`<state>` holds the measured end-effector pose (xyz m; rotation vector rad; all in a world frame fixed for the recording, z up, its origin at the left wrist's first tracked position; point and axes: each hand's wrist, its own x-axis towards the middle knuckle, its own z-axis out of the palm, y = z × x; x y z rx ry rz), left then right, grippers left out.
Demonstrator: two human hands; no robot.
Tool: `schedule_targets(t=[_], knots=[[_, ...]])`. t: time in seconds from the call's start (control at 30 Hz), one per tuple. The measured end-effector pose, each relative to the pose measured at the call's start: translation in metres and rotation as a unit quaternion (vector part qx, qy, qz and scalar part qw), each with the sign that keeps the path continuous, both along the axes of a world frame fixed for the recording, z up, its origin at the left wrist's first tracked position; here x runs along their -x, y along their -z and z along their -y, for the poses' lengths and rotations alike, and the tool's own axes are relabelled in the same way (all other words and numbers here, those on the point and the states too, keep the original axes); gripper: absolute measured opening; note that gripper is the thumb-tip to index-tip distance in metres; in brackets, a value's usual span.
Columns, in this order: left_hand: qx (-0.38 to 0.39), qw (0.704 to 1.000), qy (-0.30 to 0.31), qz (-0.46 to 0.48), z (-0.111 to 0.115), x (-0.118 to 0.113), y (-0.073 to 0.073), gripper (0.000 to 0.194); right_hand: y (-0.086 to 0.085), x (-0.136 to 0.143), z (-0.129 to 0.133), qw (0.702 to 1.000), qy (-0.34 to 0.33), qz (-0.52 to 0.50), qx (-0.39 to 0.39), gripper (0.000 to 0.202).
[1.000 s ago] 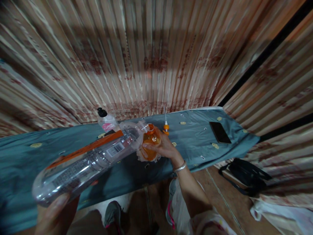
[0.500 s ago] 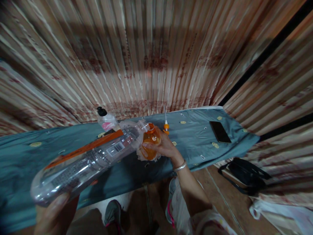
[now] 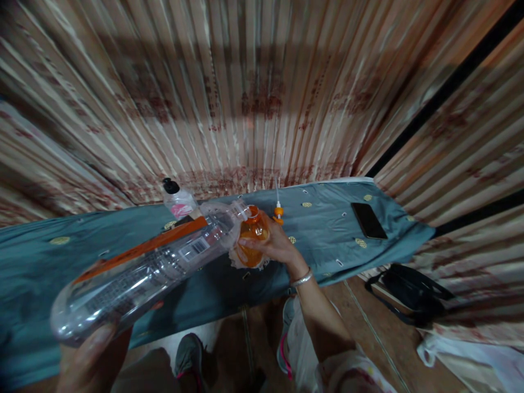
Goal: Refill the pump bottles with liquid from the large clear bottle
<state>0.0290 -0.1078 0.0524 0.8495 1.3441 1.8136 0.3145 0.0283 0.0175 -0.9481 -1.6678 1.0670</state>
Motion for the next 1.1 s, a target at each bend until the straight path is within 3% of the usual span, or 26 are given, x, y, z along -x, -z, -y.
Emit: schedule_targets(t=[0.33, 0.63, 1.1], knots=[[0.015, 1.0, 0.001, 0.0, 0.003, -0.009, -0.012, 0.093, -0.001, 0.001, 0.001, 1.0, -0.002, -0.012, 0.012, 0.069], [-0.024, 1.0, 0.006, -0.003, -0.001, -0.001, -0.001, 0.086, 0.0, 0.002, 0.001, 1.0, -0.011, -0.022, 0.009, 0.068], [0.019, 1.0, -0.008, 0.004, 0.003, -0.007, -0.008, 0.087, -0.006, 0.003, 0.002, 1.0, -0.003, -0.005, 0.02, 0.068]])
